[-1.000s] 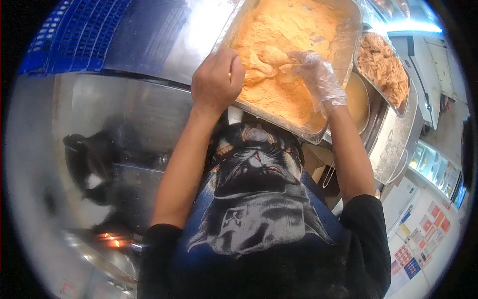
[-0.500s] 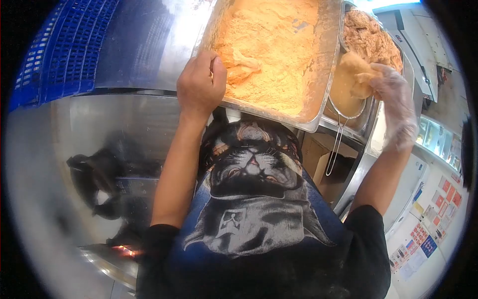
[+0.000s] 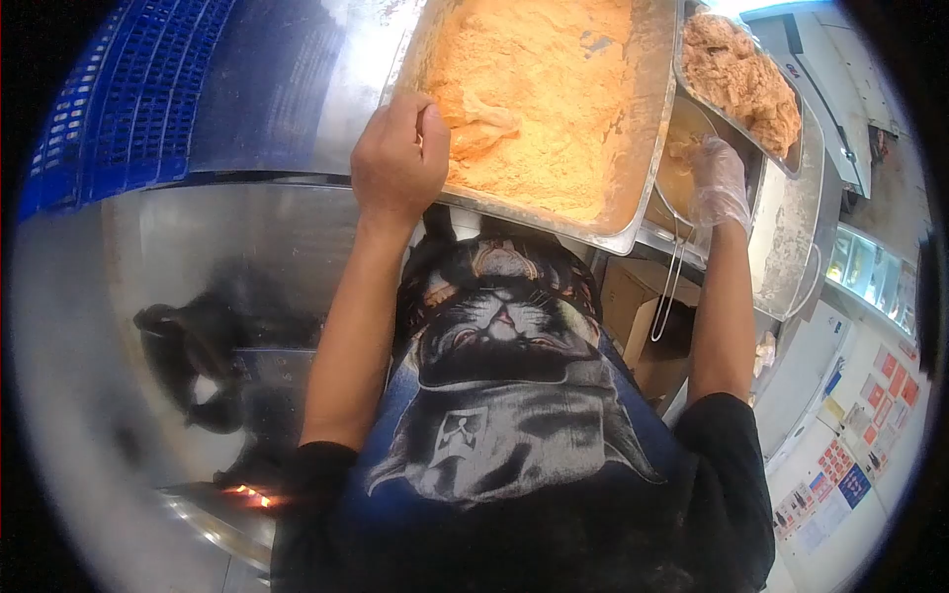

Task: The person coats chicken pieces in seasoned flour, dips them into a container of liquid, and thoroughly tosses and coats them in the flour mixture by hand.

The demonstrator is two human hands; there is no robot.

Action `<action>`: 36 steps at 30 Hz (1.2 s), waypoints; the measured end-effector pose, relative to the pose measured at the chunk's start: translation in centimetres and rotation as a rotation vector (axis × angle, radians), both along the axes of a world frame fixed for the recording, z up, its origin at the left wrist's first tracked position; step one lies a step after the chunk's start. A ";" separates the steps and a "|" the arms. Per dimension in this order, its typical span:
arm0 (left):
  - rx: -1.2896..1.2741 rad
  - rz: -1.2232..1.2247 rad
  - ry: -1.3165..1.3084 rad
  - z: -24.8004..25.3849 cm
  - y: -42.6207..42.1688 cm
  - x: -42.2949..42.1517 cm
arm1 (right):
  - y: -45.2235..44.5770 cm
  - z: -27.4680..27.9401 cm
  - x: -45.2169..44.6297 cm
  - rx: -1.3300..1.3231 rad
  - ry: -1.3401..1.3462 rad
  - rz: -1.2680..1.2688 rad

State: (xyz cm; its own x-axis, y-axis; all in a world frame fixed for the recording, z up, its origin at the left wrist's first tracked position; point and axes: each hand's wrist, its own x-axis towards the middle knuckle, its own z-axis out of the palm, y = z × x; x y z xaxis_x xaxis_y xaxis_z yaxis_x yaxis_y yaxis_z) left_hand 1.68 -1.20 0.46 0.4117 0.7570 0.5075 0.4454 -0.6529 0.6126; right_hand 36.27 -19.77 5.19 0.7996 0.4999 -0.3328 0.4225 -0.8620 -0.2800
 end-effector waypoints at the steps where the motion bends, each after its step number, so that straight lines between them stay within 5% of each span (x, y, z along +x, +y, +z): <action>1: 0.009 -0.003 -0.002 -0.1 0.0 0.1 | -0.1 0.8 -0.6 0.024 0.045 -0.052; 4: -0.042 0.010 0.024 0.4 -0.3 -0.1 | -2.2 -0.6 0.7 0.384 0.239 -0.204; 10: -0.001 0.007 0.001 -0.3 0.0 0.1 | -1.7 9.5 -1.3 0.468 0.225 -0.033; 15: -0.021 0.010 -0.009 0.1 -0.2 0.2 | 1.1 11.7 -4.0 0.605 0.325 0.127; 17: -0.017 0.014 0.002 0.0 -0.2 0.0 | 3.4 11.6 -6.6 0.473 0.410 0.325; 19: -0.047 0.008 0.025 -0.1 -0.2 -0.1 | 4.5 5.3 -6.2 1.121 0.846 1.007; 20: -0.046 0.017 0.025 0.0 -0.2 -0.2 | 3.7 4.5 -7.1 0.463 0.228 0.697; 21: -0.033 0.000 0.014 0.1 -0.2 -0.1 | 4.7 2.1 -6.7 0.463 0.231 0.709; 23: -0.019 0.004 0.007 0.2 -0.2 -0.1 | 9.5 -4.7 -4.7 -0.146 0.341 0.706; 24: -0.009 0.000 -0.005 0.2 -0.2 0.0 | 11.2 -7.6 -3.7 -0.148 0.344 0.724; 26: -0.004 0.014 -0.014 0.0 -0.2 0.1 | 13.3 -11.7 -1.9 -0.292 -0.602 1.342; 27: -0.006 0.011 0.001 -0.1 -0.1 0.1 | 14.6 -10.5 -3.1 -0.288 -0.601 1.359; 29: -0.009 0.018 0.019 -0.2 -0.1 0.1 | 18.4 -7.5 -5.9 0.396 0.047 0.614; 30: -0.006 0.019 0.032 -0.1 -0.2 0.1 | 19.7 -6.1 -8.2 0.395 0.053 0.626; 32: -0.003 0.035 0.048 0.0 -0.2 0.1 | 21.4 -4.3 -12.1 -0.801 -0.628 1.504; 33: -0.001 0.033 0.044 0.0 -0.2 0.2 | 21.6 -5.3 -12.3 -0.796 -0.632 1.517; 35: 0.000 0.033 0.042 0.2 -0.1 0.0 | 21.4 -7.4 -12.7 0.024 0.016 0.532; 36: 0.007 0.033 0.039 0.3 -0.2 0.0 | 21.2 -7.7 -12.6 0.021 0.018 0.534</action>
